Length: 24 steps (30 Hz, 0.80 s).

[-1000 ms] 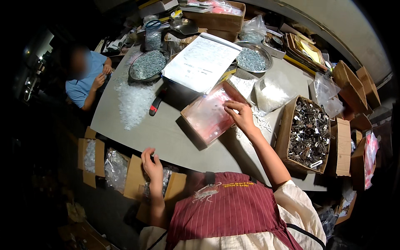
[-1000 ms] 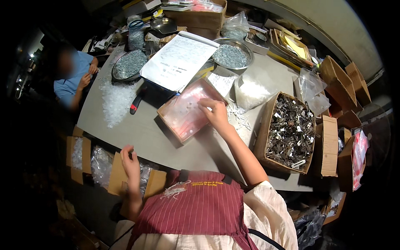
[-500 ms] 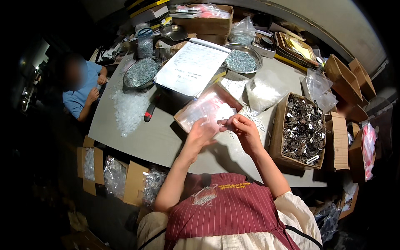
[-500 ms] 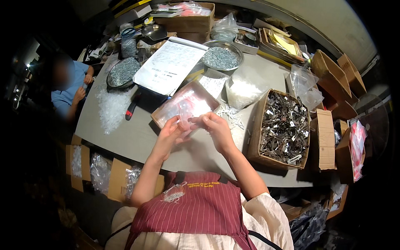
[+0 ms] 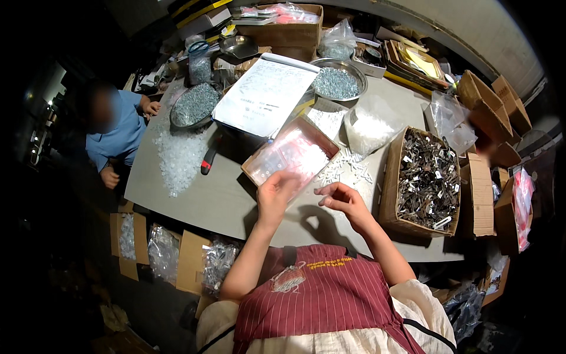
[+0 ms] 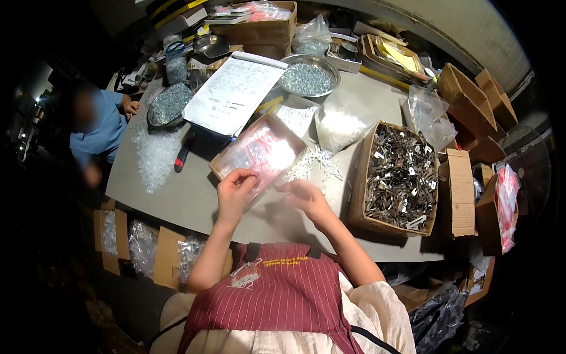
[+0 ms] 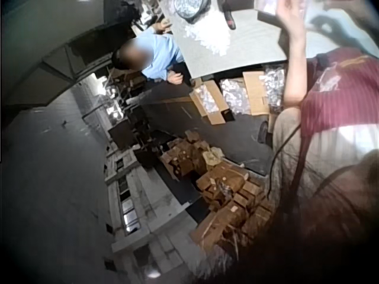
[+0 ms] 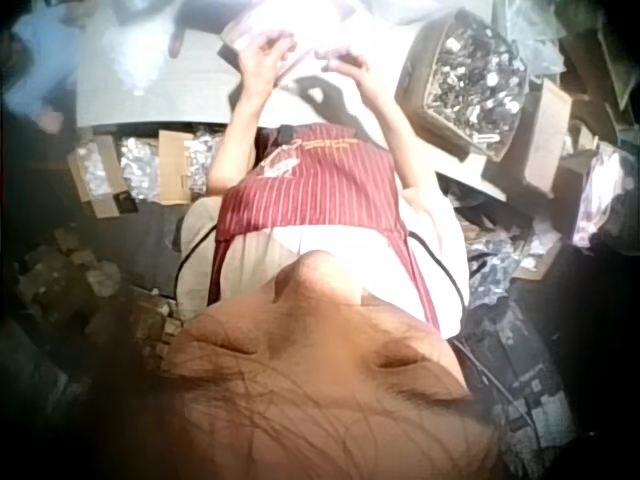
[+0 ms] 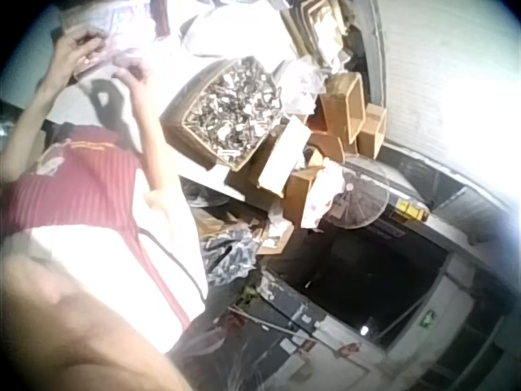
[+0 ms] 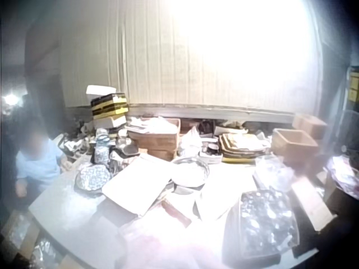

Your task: The person picks small metal parts from a cardboard box, places them into small plastic bags, and sets the bags on the table. Later, the person uses a tape dispenser to seal a cardboard box containing bubble wrap.

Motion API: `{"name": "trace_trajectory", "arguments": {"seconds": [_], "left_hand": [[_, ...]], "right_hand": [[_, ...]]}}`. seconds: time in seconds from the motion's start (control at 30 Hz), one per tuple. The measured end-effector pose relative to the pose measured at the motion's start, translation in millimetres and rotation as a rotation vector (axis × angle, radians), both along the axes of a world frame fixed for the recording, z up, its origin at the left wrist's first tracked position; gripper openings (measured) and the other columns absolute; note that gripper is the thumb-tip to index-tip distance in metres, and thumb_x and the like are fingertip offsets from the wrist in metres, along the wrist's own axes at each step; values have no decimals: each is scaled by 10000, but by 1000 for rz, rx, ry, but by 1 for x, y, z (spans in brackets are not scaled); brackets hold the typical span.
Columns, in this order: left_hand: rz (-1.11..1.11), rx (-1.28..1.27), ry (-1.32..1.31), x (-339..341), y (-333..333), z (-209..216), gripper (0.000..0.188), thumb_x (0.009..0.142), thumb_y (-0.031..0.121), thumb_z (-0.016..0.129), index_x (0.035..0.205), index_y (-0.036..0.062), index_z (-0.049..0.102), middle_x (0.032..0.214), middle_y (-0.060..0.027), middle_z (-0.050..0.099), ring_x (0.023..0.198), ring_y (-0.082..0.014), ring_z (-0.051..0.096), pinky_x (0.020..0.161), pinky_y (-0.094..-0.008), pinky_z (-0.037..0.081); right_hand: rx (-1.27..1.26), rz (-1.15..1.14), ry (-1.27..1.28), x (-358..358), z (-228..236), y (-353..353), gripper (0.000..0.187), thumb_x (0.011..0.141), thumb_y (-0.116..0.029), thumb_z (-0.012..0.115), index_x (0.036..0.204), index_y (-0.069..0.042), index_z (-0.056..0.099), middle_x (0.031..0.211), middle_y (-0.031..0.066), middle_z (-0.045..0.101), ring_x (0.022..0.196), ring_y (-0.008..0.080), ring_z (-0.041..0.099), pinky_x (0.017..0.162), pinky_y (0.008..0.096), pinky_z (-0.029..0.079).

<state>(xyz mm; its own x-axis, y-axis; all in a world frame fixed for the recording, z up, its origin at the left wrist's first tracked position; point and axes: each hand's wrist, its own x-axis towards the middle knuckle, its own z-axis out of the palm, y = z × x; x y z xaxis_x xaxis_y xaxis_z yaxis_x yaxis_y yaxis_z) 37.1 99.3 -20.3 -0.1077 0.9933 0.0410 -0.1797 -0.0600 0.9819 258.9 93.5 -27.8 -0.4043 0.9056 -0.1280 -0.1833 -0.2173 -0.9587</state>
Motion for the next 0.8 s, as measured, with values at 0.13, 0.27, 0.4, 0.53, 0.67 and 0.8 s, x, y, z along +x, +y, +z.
{"name": "trace_trajectory", "arguments": {"seconds": [0.13,0.27,0.4,0.53,0.67,0.8], "left_hand": [[61,9,545,0,-16,5,115,942,105,707,976,-4,718,820,-50,713,758,-97,652,699,-257,508],[-15,-10,497,5,-25,10,147,928,130,727,1005,4,726,830,-134,725,732,-205,700,681,-329,536],[-41,356,603,16,-21,2,133,908,140,756,952,19,720,735,-125,688,673,-234,683,637,-340,513],[-144,275,699,27,-34,4,224,834,166,836,860,20,669,703,-106,650,640,-223,655,599,-341,501],[-193,174,694,33,-44,3,312,771,197,887,858,29,638,741,-93,641,651,-223,643,586,-345,505],[-278,246,720,35,-48,2,339,776,210,880,954,35,651,839,-104,662,724,-254,662,639,-366,525]], "right_hand": [[-87,0,-142,18,-25,-12,236,950,-71,701,1173,-19,647,1172,58,685,1046,132,636,967,302,485],[-66,-87,-127,28,-27,-20,262,962,-77,691,1213,-23,640,1125,39,682,1039,124,634,950,285,481],[254,-231,-327,29,-19,-25,295,917,-55,654,1210,-20,666,1131,73,703,1031,159,647,915,304,496],[803,-199,-564,27,18,-31,414,794,-5,622,1204,-45,667,1180,101,694,1139,278,630,1096,416,403],[873,-51,-640,24,30,-40,469,712,-33,584,1174,-61,663,1131,101,664,1157,297,602,1210,540,195],[823,9,-706,34,15,-46,474,693,-65,590,1159,-83,675,1098,103,637,1154,306,587,1207,575,169]]}}
